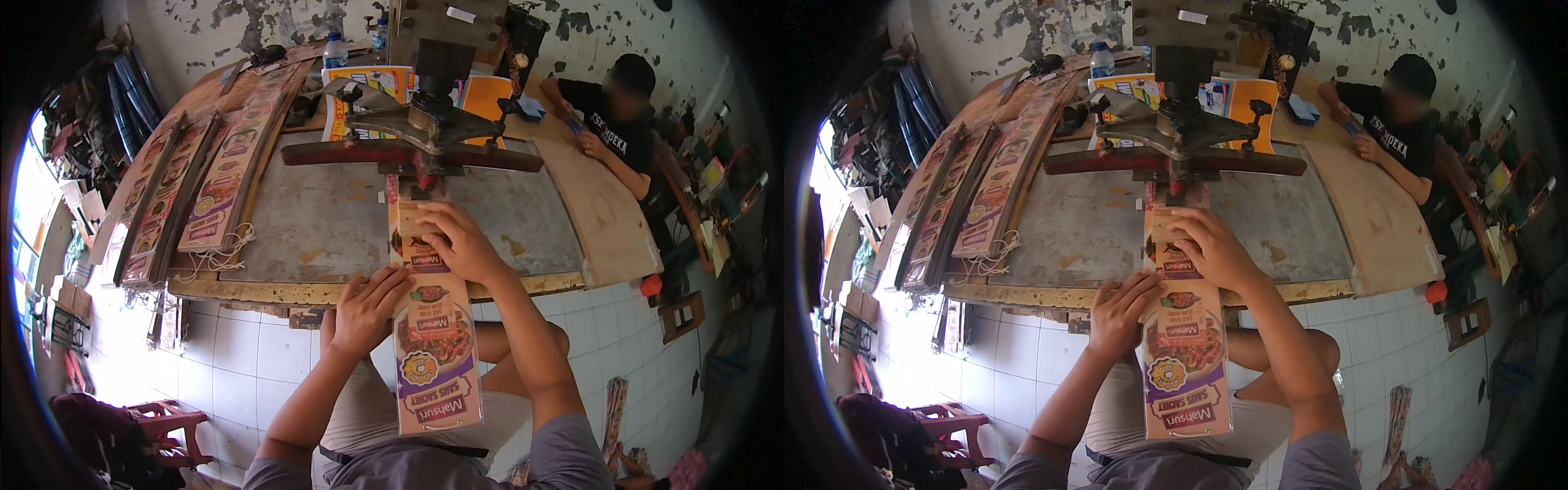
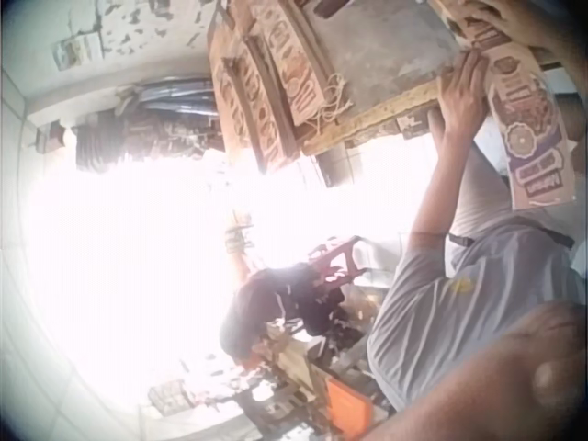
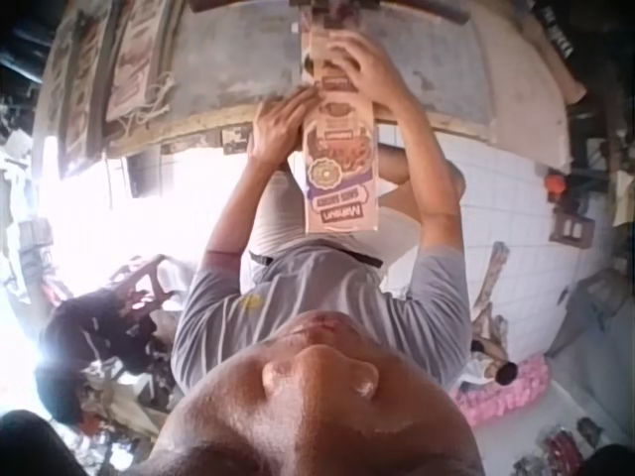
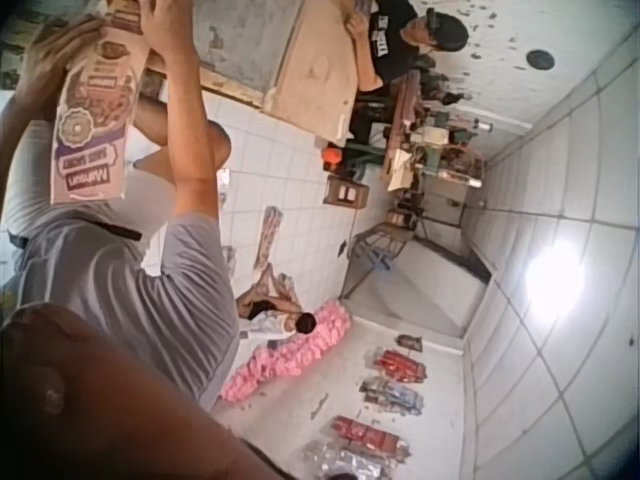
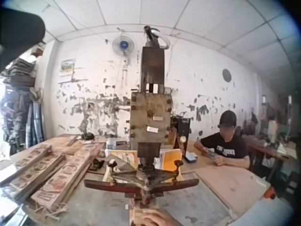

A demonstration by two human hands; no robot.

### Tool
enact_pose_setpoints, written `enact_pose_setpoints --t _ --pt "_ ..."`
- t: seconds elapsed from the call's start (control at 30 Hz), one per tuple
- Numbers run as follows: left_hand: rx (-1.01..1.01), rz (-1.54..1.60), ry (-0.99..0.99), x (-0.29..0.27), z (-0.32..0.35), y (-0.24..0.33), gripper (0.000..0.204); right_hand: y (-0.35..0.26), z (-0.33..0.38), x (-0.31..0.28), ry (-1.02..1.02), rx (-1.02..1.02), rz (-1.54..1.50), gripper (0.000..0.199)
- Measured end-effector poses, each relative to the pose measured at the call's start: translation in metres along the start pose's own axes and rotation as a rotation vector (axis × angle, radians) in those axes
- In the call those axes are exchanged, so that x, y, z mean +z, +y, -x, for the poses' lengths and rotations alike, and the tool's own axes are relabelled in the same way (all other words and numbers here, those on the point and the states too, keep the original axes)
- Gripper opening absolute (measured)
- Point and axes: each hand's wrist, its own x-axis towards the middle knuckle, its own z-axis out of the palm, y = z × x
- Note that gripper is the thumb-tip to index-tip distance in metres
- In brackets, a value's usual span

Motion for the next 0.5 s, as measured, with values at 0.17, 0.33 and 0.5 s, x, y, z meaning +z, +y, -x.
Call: enact_pose_setpoints --t 0.17,0.33,0.5 --pt "-0.002 -0.009 0.007 0.0000 0.0004 -0.0014 0.038 -0.0017 -0.0009 -0.0017 0.048 -0.046 0.119 0.030" --pt "-0.006 -0.008 0.002 0.0030 -0.0004 -0.0027 0.038 0.0012 0.0021 -0.0018 0.063 -0.053 0.163 0.030" --pt "-0.009 -0.006 -0.006 0.0038 0.0011 -0.0034 0.041 0.0019 0.0019 -0.0009 0.074 -0.053 0.167 0.030"
